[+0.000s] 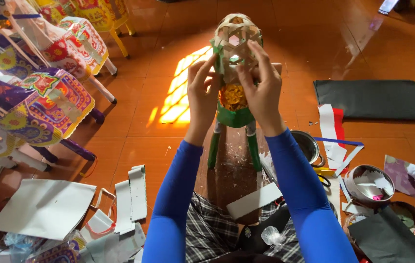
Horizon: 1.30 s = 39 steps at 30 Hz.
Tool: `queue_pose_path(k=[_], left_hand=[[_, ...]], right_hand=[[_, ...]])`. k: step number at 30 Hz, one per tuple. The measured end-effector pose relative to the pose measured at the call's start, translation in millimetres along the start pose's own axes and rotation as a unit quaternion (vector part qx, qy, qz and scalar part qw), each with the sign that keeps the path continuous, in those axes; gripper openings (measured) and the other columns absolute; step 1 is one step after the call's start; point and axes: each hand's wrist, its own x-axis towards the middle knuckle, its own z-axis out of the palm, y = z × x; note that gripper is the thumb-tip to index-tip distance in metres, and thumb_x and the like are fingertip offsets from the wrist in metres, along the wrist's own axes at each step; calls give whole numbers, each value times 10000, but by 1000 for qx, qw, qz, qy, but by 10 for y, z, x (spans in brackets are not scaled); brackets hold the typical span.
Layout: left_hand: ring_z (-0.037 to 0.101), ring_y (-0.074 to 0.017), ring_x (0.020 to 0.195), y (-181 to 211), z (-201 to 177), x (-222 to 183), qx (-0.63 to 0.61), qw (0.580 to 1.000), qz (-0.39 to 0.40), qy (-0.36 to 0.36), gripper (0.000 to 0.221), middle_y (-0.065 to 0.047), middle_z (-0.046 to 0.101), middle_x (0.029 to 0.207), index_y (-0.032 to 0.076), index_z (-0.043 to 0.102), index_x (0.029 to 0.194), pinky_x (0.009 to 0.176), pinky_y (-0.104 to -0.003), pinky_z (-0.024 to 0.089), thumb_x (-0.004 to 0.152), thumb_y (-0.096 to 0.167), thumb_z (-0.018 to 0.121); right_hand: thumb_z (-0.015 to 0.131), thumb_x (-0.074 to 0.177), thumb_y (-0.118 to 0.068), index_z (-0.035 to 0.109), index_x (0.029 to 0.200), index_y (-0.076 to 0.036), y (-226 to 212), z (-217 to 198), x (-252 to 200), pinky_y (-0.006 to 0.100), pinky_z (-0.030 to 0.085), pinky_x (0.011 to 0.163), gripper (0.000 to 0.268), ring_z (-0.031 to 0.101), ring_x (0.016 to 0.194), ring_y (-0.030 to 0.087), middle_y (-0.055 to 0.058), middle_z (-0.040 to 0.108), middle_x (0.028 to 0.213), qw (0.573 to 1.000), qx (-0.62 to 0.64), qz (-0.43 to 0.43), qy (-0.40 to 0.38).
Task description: Decorating a traditional woven lantern frame with colored paper and gold foil.
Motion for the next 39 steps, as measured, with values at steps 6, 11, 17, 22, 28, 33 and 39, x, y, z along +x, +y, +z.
queue_pose_path(k=[6,11,17,22,28,33,39], left_hand=[[627,-129,999,-62,-148,184,5,997,42,-65,580,-52,540,1186,149,630,1430,848,-250,606,911,-105,684],[634,-132,907,-40,-266,369,45,988,68,-129,562,-49,559,1080,140,654,1388,797,-260,587,871,-59,746],[678,-224,848,201,-221,433,107,976,116,-151,336,-94,618,1013,74,637,1231,743,-323,569,915,-21,701],[660,-372,815,290,-63,427,190,964,141,-123,145,-146,634,967,58,592,1086,654,-425,537,964,21,661],[734,-271,817,316,-134,403,118,979,79,-147,315,-116,676,933,110,537,1272,687,-378,590,988,28,644],[737,-198,947,47,-306,-17,-4,988,-91,-128,497,-100,720,1047,109,483,1463,820,-340,613,1000,146,660],[620,-214,1285,25,-11,-123,-251,907,-298,-158,676,-101,595,1433,120,326,1582,1039,-378,534,1034,399,609]], right_hand=[[713,1091,-198,541,1496,-56,-3,-16,10,262,539,701,462,643,773,74,117,708,1302,997,6,70,-19],[733,1103,-205,553,1506,-69,55,-39,1,257,558,744,462,631,847,87,86,721,1260,998,-40,50,-26],[704,1135,-122,519,1530,-49,69,-43,8,287,627,865,443,691,1046,126,145,622,1482,1000,5,8,-22],[695,1124,-63,514,1510,-37,21,-110,37,298,608,786,427,686,984,149,167,625,1483,999,11,3,-39],[739,1066,-151,565,1450,-11,-199,-287,180,382,487,787,445,693,898,172,93,751,1073,961,-237,-132,-45],[683,1126,-194,730,1252,-76,37,-582,461,301,497,774,179,659,846,150,82,765,1069,987,-154,-48,-16],[572,1233,-267,713,1357,-45,106,-468,762,289,532,888,291,666,1038,164,82,718,1211,990,-19,-111,-84]])
